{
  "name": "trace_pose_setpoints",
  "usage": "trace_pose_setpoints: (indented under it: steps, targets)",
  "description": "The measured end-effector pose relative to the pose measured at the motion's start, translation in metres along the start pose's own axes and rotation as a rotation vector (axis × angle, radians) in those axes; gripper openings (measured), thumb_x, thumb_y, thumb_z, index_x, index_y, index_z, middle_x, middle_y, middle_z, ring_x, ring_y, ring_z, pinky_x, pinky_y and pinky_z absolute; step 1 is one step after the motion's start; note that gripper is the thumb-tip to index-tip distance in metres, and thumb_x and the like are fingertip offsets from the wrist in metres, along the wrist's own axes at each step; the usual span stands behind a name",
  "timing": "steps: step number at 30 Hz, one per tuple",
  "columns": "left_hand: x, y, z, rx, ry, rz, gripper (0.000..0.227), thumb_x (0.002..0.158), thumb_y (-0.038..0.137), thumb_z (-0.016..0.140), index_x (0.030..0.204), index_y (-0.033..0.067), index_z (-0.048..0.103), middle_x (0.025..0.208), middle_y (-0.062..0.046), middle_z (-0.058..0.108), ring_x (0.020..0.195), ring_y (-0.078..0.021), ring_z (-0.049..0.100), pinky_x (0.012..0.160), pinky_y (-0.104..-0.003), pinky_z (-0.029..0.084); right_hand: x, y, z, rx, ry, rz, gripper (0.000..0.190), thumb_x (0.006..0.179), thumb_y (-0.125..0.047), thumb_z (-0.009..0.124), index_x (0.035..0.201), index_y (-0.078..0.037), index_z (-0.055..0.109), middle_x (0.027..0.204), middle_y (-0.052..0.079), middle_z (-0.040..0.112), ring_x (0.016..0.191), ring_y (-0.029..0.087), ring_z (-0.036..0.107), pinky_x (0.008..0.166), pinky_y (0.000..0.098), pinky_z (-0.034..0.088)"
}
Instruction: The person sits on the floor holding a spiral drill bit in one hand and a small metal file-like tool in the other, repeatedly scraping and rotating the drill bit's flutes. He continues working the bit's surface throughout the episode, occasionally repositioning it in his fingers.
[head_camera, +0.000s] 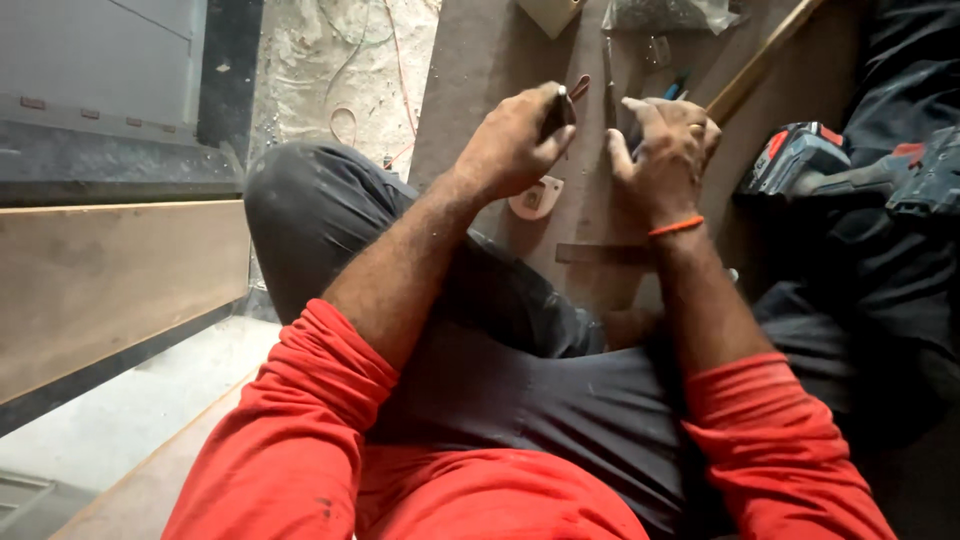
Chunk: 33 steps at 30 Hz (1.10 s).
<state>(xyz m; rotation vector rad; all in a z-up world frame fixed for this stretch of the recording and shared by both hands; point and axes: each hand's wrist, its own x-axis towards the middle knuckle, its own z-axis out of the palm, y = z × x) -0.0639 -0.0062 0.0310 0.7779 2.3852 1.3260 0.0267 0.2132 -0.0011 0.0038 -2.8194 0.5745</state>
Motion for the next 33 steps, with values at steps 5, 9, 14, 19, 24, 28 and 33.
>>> trace_pose_setpoints:
  steps: [5,9,14,19,24,28,33]
  targets:
    - [-0.003,0.006,0.006,0.085,-0.014,0.008,0.016,0.095,0.020,0.068,0.107,0.0100,0.071,0.104,-0.014,0.071,0.100,-0.0322,0.070,0.088,-0.046,0.056,0.006,0.001,0.013,-0.114,0.075,-0.018,0.025,0.095,-0.026,0.082,0.116,-0.014,0.075,0.119,0.007,0.070,0.122,0.030,0.058,0.111,0.0485,0.032]
    - [-0.007,0.011,0.004,0.132,-0.066,-0.073,0.016,0.100,0.026,0.069,0.108,0.0131,0.074,0.106,-0.013,0.069,0.103,-0.0298,0.068,0.091,-0.046,0.055,0.005,-0.011,-0.002,-0.106,0.066,0.069,0.012,0.094,-0.024,0.082,0.101,-0.017,0.074,0.101,0.004,0.073,0.102,0.028,0.064,0.100,0.0462,0.038]
    - [-0.004,0.006,0.013,0.108,-0.099,-0.064,0.018,0.095,0.026,0.071,0.108,0.0156,0.076,0.108,-0.011,0.070,0.106,-0.0289,0.068,0.093,-0.044,0.056,0.000,0.006,-0.053,0.378,0.119,0.224,0.008,0.103,-0.014,0.072,0.103,-0.007,0.069,0.096,0.007,0.074,0.088,0.019,0.074,0.084,0.0355,0.061]
    - [-0.007,0.010,0.010,0.098,-0.089,-0.019,0.019,0.094,0.025,0.072,0.109,0.0145,0.078,0.103,-0.011,0.070,0.100,-0.0280,0.070,0.087,-0.043,0.057,0.006,-0.047,-0.134,1.037,0.207,0.166,0.015,0.123,-0.019,0.064,0.126,-0.005,0.058,0.105,0.009,0.067,0.091,0.016,0.069,0.081,0.0277,0.061]
    - [-0.003,0.010,0.016,0.040,-0.140,-0.089,0.022,0.095,0.031,0.073,0.107,0.0128,0.078,0.099,-0.010,0.072,0.092,-0.0248,0.074,0.083,-0.042,0.059,-0.008,-0.070,-0.089,0.678,0.290,0.101,0.009,0.111,-0.009,0.065,0.120,-0.007,0.062,0.098,0.011,0.075,0.083,0.017,0.075,0.070,0.0281,0.059]
    - [-0.002,-0.002,0.020,0.072,-0.194,-0.160,0.021,0.100,0.031,0.068,0.106,0.0149,0.079,0.096,-0.008,0.076,0.091,-0.0222,0.076,0.085,-0.040,0.059,-0.021,-0.075,-0.057,0.406,0.020,0.171,0.009,0.097,-0.009,0.074,0.101,-0.006,0.067,0.085,0.010,0.076,0.079,0.016,0.076,0.072,0.0297,0.059]
    - [-0.007,0.002,0.017,0.018,-0.141,-0.030,0.022,0.095,0.028,0.073,0.110,0.0134,0.077,0.098,-0.010,0.076,0.092,-0.0270,0.074,0.083,-0.042,0.058,-0.015,-0.086,-0.107,0.749,-0.003,0.250,0.005,0.107,-0.005,0.065,0.111,-0.005,0.063,0.093,0.010,0.075,0.078,0.015,0.072,0.071,0.0277,0.059]
